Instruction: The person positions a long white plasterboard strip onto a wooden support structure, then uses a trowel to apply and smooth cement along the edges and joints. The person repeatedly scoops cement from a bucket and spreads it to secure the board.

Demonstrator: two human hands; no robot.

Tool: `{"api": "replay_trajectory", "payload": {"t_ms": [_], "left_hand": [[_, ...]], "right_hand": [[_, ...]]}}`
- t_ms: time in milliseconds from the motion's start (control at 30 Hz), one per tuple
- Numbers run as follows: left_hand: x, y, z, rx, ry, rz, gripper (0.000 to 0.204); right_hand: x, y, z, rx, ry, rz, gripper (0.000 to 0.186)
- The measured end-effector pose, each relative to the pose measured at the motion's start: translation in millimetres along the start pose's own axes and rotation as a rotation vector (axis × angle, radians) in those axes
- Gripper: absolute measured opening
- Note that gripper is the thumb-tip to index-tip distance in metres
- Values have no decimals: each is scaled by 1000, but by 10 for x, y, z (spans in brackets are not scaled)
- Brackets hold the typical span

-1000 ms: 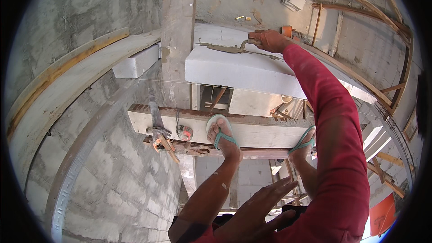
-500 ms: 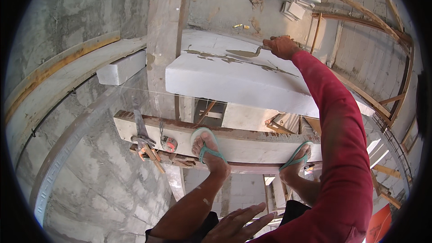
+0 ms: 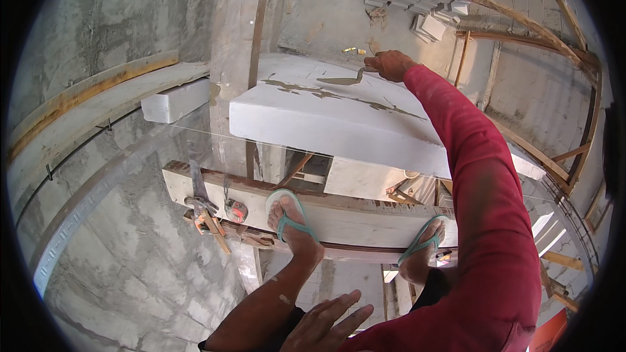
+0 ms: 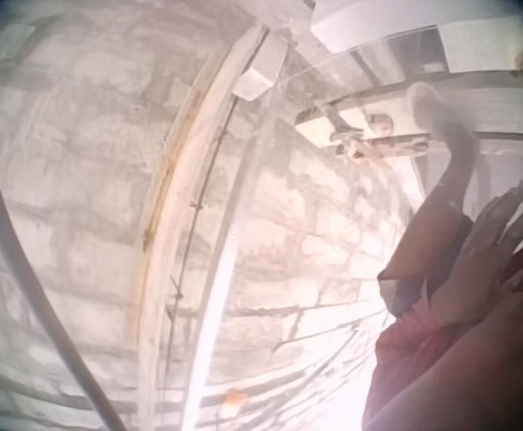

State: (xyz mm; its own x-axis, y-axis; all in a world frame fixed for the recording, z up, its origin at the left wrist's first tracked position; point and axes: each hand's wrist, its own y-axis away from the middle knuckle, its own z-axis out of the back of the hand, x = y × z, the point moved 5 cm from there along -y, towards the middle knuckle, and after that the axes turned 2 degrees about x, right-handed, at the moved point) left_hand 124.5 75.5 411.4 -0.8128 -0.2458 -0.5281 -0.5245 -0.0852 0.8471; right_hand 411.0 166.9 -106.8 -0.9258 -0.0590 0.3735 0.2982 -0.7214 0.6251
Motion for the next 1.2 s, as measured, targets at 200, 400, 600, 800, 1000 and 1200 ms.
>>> {"api": "replay_trajectory", "payload": {"t_ms": [200, 400, 600, 800, 1000, 1200], "left_hand": [[-181, 8, -234, -92, 54, 45, 67], [-290, -66, -456, -121, -299, -104, 71], [-455, -117, -669, -106, -440, 1, 70], [-592, -322, -866, -54, -532, -339, 71], [-685, -318, -1069, -59, -708, -471, 69], [-592, -274, -1253, -22, -921, -574, 67]], "right_hand": [[477, -277, 259, 44, -35, 108, 31], [-132, 871, -149, -17, 22, 114, 31], [-1129, 2037, -260, 273, 100, -97, 31], [-865, 1833, -179, 57, -109, -210, 31], [-860, 2052, -151, 150, 196, -192, 23], [-1529, 3403, 17, 37, 94, -505, 23]]}}
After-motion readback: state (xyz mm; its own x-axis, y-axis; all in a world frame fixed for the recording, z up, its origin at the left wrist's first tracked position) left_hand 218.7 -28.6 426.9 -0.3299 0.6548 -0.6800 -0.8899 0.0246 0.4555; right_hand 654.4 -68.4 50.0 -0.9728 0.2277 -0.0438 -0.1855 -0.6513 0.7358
